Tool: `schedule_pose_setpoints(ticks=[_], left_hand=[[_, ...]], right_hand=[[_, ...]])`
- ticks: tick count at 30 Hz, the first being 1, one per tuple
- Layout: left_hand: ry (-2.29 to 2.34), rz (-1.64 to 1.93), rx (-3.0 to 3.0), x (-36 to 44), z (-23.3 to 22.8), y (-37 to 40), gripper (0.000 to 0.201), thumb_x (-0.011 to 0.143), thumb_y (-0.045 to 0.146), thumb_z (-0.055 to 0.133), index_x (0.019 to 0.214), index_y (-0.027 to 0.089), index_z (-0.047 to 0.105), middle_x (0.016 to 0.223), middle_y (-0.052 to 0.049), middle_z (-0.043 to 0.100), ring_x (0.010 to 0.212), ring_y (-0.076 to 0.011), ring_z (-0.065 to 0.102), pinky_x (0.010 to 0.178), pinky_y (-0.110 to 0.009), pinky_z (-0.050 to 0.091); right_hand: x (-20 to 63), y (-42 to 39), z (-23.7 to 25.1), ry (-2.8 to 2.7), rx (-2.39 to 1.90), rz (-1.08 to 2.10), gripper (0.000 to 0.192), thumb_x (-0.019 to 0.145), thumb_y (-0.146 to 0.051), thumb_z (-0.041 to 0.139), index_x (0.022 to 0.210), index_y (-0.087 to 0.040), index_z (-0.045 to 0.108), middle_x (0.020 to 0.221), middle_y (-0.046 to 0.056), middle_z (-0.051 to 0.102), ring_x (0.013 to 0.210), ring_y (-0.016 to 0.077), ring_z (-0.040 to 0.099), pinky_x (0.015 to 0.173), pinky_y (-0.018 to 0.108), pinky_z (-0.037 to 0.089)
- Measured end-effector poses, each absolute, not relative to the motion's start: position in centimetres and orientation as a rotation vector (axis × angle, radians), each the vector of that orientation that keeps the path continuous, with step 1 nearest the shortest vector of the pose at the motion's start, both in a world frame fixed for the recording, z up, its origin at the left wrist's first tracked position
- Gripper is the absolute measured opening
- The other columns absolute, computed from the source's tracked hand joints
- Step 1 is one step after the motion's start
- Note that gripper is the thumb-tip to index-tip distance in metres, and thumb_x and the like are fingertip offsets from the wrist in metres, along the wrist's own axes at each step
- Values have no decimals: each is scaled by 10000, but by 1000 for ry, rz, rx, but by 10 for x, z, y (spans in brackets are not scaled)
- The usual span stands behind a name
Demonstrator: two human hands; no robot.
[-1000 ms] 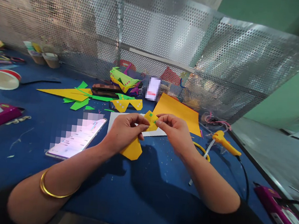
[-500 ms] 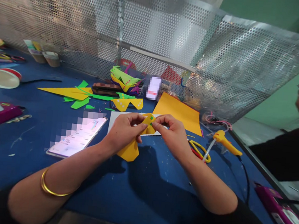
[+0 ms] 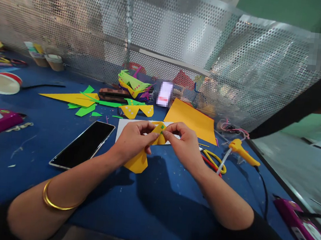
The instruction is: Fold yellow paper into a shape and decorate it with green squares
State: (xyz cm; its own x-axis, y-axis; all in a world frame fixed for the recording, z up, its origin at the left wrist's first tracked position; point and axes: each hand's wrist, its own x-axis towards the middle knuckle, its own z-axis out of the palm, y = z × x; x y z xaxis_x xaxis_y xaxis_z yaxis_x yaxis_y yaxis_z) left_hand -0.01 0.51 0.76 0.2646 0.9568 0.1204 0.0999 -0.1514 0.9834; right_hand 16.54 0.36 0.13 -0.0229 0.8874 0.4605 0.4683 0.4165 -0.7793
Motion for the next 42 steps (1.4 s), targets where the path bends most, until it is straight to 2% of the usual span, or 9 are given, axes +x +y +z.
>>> schedule_pose_setpoints(ticks=[7, 16, 21, 25, 30, 42], left_hand=[[1073, 1040, 1469, 1, 11, 3, 132, 776, 267, 681, 757, 143, 640, 600, 56, 585, 369, -60, 541, 383, -167, 431], [1133, 1040, 1497, 1, 13, 2, 134, 788, 244, 672, 717, 138, 630, 523, 66, 558, 349, -56, 526, 377, -155, 399], [1129, 1033, 1458, 2, 15, 0, 144, 800, 274, 676, 758, 139, 651, 470, 68, 544, 344, -58, 507, 376, -150, 395], [1117, 1051, 1439, 2, 16, -1, 152, 805, 290, 677, 787, 140, 666, 456, 65, 544, 351, -54, 493, 391, -146, 398], [1113, 1048, 1442, 1, 15, 1, 148, 791, 297, 688, 778, 152, 662, 469, 62, 549, 358, -64, 504, 398, -162, 403], [1133, 1000, 1433, 1, 16, -1, 167, 779, 311, 679, 728, 154, 650, 486, 64, 533, 358, -68, 499, 386, -179, 398]], right_hand=[[164, 3, 1, -1656, -1233, 537, 92, 785, -217, 639, 705, -199, 597, 760, 22, 638, 736, 166, 583, 729, 344, 462], [162, 2, -1, -1633, -1231, 543, 74, 747, -200, 659, 703, -203, 599, 769, 17, 636, 742, 163, 583, 730, 340, 469], [165, 6, 1, -1498, -1165, 691, 148, 747, -300, 680, 817, -206, 589, 800, 10, 625, 730, 154, 573, 686, 323, 466], [168, 8, 5, -1377, -1148, 872, 260, 725, -345, 707, 898, -207, 570, 789, 1, 638, 746, 155, 594, 706, 323, 468], [167, 7, 5, -1336, -1159, 1070, 311, 674, -327, 761, 890, -189, 586, 667, -31, 616, 647, 138, 578, 660, 311, 456], [163, 5, 4, -1337, -1145, 1059, 278, 672, -267, 739, 891, -189, 586, 645, -49, 604, 591, 111, 536, 614, 289, 422]])
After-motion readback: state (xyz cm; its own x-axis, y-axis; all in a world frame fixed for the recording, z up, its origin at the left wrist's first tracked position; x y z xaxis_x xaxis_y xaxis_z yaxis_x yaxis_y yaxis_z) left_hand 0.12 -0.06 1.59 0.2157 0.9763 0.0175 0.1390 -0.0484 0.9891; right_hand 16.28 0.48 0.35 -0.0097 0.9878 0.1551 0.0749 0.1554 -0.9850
